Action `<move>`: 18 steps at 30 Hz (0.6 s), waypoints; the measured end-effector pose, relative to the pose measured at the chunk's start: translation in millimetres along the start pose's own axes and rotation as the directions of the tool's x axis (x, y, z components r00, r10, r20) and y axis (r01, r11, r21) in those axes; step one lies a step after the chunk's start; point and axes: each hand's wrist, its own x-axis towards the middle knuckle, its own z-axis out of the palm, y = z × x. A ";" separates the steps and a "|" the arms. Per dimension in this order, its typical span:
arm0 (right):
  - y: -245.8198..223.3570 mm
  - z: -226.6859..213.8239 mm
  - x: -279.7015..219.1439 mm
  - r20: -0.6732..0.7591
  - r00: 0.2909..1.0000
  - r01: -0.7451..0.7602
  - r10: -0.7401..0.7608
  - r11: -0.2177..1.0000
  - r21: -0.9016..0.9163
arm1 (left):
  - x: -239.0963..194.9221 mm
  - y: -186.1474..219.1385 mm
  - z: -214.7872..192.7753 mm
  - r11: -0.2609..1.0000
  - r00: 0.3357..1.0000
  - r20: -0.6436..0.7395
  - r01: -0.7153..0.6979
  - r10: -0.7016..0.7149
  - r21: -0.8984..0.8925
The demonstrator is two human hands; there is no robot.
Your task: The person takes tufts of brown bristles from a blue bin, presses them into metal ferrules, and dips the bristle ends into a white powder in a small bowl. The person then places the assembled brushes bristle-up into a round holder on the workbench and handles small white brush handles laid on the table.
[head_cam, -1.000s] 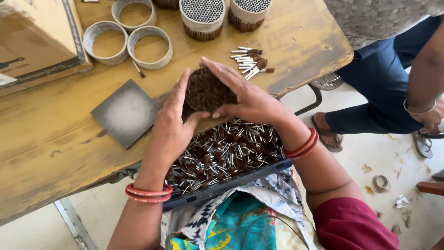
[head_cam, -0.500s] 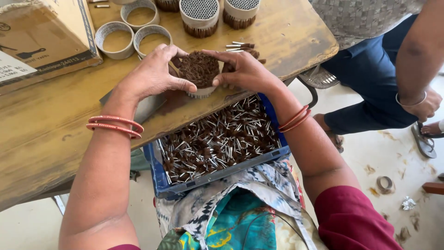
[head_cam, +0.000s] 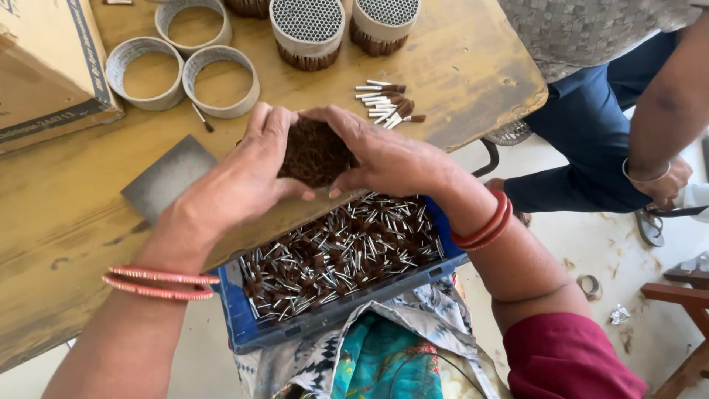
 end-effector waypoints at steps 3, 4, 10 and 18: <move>0.8 10.8 -9.2 -0.074 0.995 0.069 -0.070 0.998 -0.008 | -16.1 25.5 9.2 1.000 0.992 -0.126 -0.005 0.004 -0.006; 3.5 10.9 -7.0 -0.074 0.994 0.083 -0.084 0.996 -0.019 | -15.9 25.4 10.2 1.000 0.990 -0.140 -0.007 0.008 0.004; 29.8 10.0 -7.1 -0.086 0.980 0.185 -0.179 0.979 0.081 | -16.6 6.7 -0.6 0.987 0.943 -0.299 -0.118 0.145 0.107; 26.3 19.6 0.1 -0.055 0.997 -0.042 0.057 0.968 0.248 | -8.9 -7.4 -16.6 0.992 0.992 -0.002 0.123 -0.123 -0.012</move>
